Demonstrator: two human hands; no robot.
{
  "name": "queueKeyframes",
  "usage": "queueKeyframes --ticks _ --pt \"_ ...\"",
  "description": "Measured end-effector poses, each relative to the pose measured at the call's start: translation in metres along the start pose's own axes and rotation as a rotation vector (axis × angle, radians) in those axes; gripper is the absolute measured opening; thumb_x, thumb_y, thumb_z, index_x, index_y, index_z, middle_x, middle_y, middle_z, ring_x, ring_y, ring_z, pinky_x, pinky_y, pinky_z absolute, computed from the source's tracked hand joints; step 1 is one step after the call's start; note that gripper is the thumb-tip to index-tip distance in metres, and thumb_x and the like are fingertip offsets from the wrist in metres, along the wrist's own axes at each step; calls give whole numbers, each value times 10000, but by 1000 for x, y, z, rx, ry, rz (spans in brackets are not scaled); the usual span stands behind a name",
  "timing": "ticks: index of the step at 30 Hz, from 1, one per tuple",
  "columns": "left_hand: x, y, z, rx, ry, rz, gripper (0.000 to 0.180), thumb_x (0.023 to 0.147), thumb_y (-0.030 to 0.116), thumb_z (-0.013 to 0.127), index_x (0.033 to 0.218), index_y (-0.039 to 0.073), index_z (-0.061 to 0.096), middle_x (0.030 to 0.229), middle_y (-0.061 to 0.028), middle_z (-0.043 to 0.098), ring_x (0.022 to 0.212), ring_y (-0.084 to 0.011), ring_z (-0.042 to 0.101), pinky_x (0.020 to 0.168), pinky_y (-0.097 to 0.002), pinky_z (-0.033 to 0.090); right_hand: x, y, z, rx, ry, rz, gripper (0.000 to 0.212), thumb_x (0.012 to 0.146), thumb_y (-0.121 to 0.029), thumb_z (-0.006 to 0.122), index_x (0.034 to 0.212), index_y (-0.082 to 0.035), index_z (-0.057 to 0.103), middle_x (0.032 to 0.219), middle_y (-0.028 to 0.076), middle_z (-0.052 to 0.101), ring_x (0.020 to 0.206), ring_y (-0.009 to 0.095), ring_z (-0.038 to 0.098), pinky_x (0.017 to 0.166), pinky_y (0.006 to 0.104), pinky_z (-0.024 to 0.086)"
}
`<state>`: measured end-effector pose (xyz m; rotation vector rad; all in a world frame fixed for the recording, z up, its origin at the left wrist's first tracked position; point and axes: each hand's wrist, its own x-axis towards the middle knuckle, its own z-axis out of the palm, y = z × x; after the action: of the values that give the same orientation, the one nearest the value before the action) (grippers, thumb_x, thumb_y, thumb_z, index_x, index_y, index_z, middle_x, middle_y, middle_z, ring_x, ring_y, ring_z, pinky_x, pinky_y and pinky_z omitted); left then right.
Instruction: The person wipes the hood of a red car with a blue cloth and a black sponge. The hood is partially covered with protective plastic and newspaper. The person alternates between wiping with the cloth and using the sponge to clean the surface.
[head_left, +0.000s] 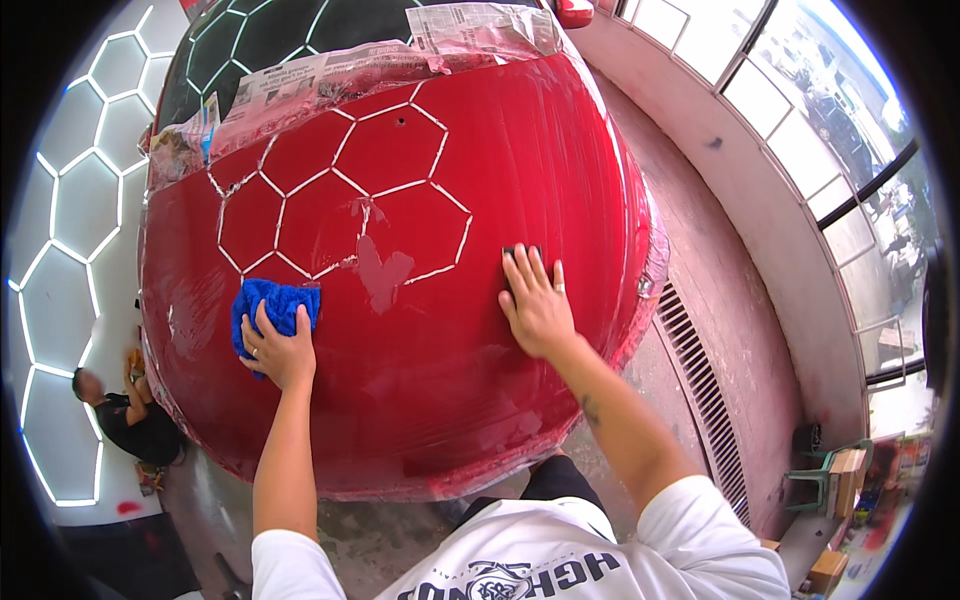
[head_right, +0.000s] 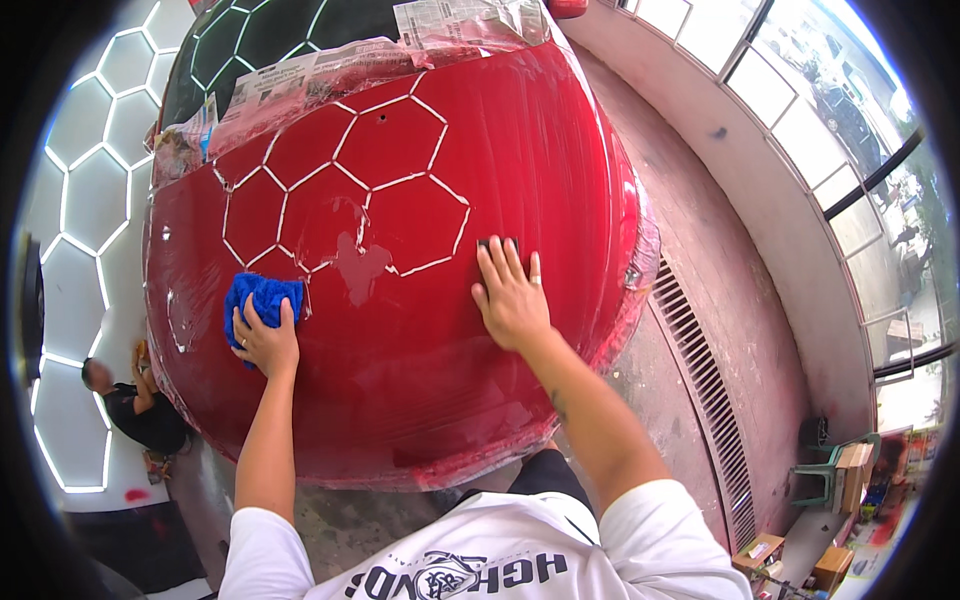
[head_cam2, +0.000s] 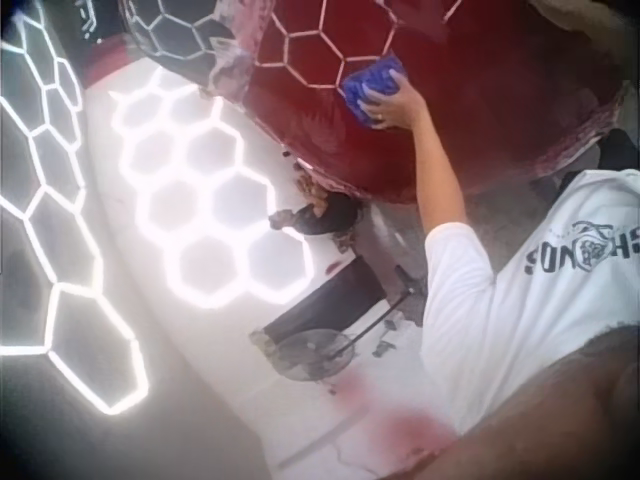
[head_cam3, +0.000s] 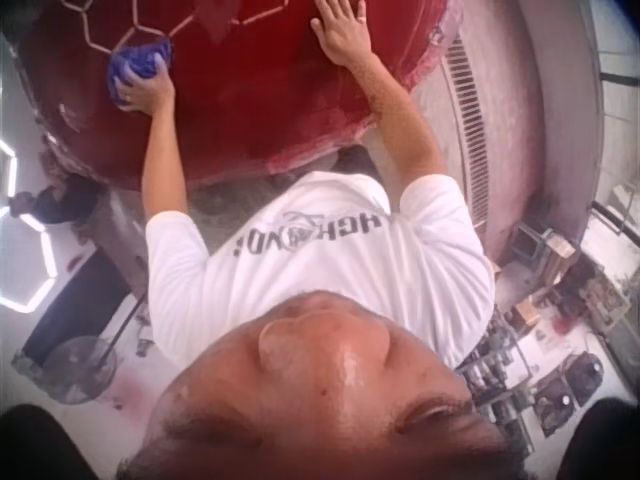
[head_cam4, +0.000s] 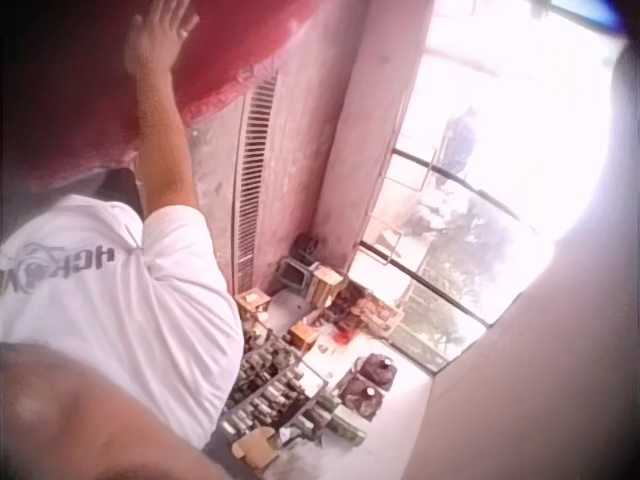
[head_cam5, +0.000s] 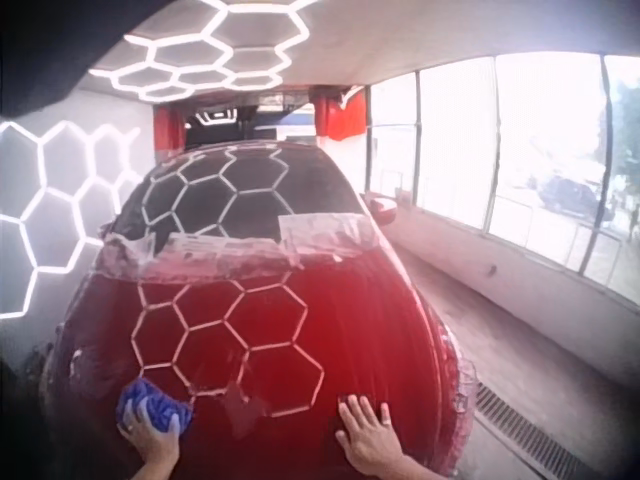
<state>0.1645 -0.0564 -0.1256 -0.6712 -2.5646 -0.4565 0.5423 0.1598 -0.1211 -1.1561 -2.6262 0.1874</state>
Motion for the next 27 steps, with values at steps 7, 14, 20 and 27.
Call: queueKeyframes --ticks 7,14,20,27 --pt "-3 -5 -1 -33 17 51 774 941 519 782 1580 194 490 1675 -210 419 1545 -436 411 1233 -761 234 323 83 -10 -22 -23 -11 640 1168 -475 300 1709 -135 321 1817 127 235 1682 351 200 1329 676 173" --pt "1 -13 -5 -90 52 89 766 902 481 807 1548 173 531 1636 -211 473 1537 -425 419 1237 -717 244 450 106 -12 -39 35 -7 662 1163 -511 275 1714 -146 308 1820 110 233 1685 344 194 1314 702 186" --pt "2 -4 -1 -49 45 65 791 927 594 762 1563 193 514 1639 -236 453 1536 -432 423 1207 -781 250 268 64 3 -2 54 -31 625 1172 -446 314 1692 -99 318 1796 170 251 1672 391 208 1315 701 194" --pt "1 0 -6 -12 22 15 828 944 693 705 1583 217 480 1659 -255 419 1539 -477 407 1192 -812 252 -80 -43 8 27 -49 -4 702 1119 -395 481 1702 -45 305 1782 219 265 1657 417 238 1319 668 183"
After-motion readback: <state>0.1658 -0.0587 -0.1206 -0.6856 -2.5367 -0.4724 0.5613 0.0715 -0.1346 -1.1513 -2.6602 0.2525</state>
